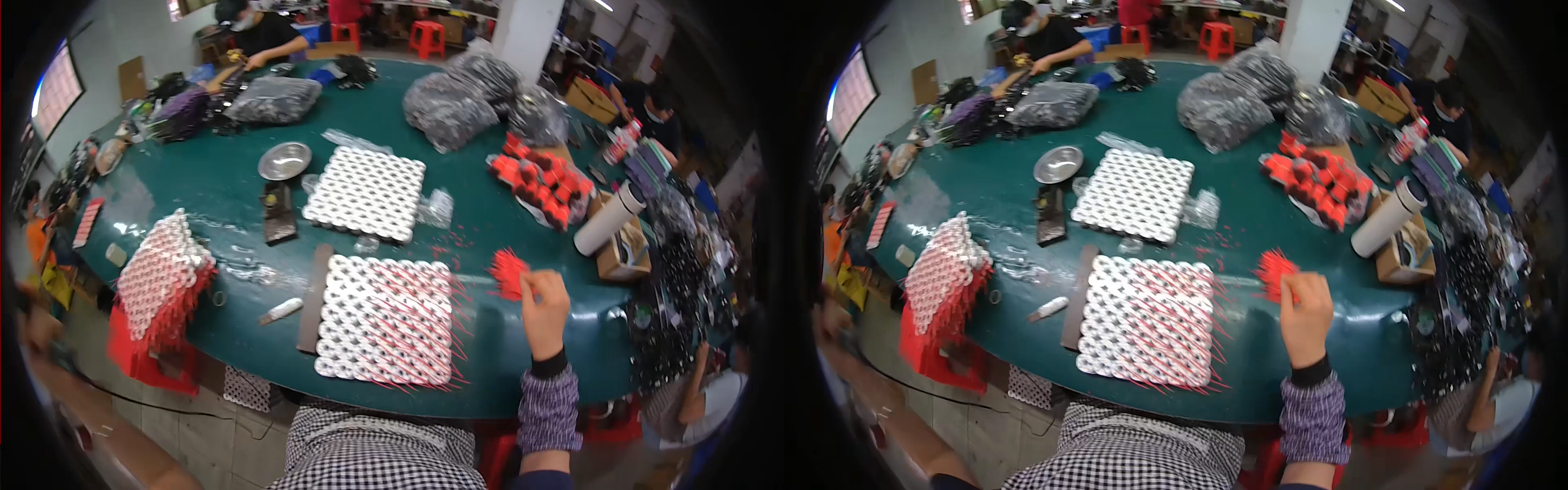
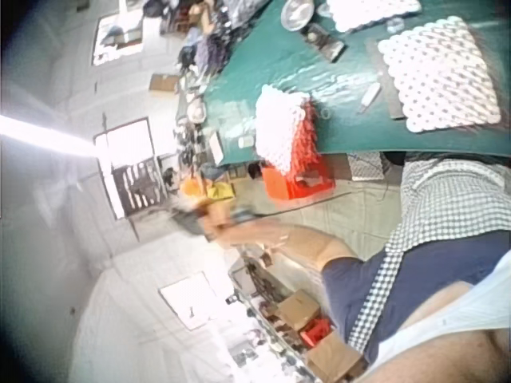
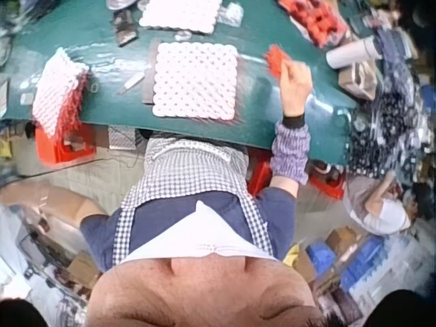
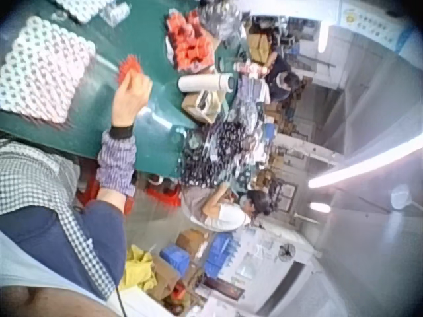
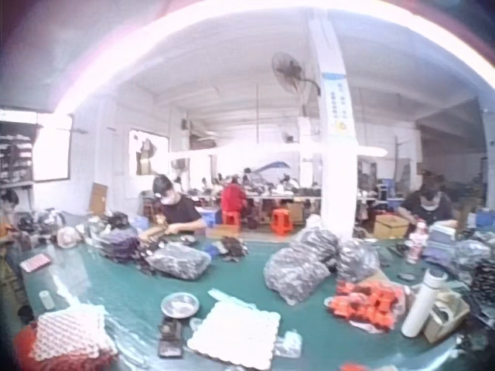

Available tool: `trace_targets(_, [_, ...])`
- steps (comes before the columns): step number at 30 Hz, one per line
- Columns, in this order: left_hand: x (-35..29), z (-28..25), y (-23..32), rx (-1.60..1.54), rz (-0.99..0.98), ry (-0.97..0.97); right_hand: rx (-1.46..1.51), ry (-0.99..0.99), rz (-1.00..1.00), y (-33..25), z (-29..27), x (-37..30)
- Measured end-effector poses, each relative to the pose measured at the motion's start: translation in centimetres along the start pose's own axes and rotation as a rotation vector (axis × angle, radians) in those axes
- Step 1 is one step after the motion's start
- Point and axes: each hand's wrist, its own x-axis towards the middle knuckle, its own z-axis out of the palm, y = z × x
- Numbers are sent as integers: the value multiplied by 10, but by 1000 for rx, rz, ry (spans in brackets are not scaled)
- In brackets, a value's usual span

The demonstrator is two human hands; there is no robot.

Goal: The person solders wires onto circular LED boards using a soldering gun.

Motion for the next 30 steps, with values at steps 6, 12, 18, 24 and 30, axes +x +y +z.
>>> trace_targets(6, [-124, 48, -179, -626, -695, -80, -119, -65, -8, 75, 20, 37])
trace_targets(12, [-157, 57, -181, -463, -768, -15, -109, -401, 85, 97, 55, 52])
trace_targets(18, [-169, 59, -177, -429, -776, 78, -165, -523, 109, 101, 59, 53])
trace_targets(24, [-170, 61, -173, -411, -769, 114, -78, -627, 234, 89, 61, 62])
trace_targets(30, [-168, 72, -171, -362, -770, 56, -65, -673, 299, 91, 59, 69])
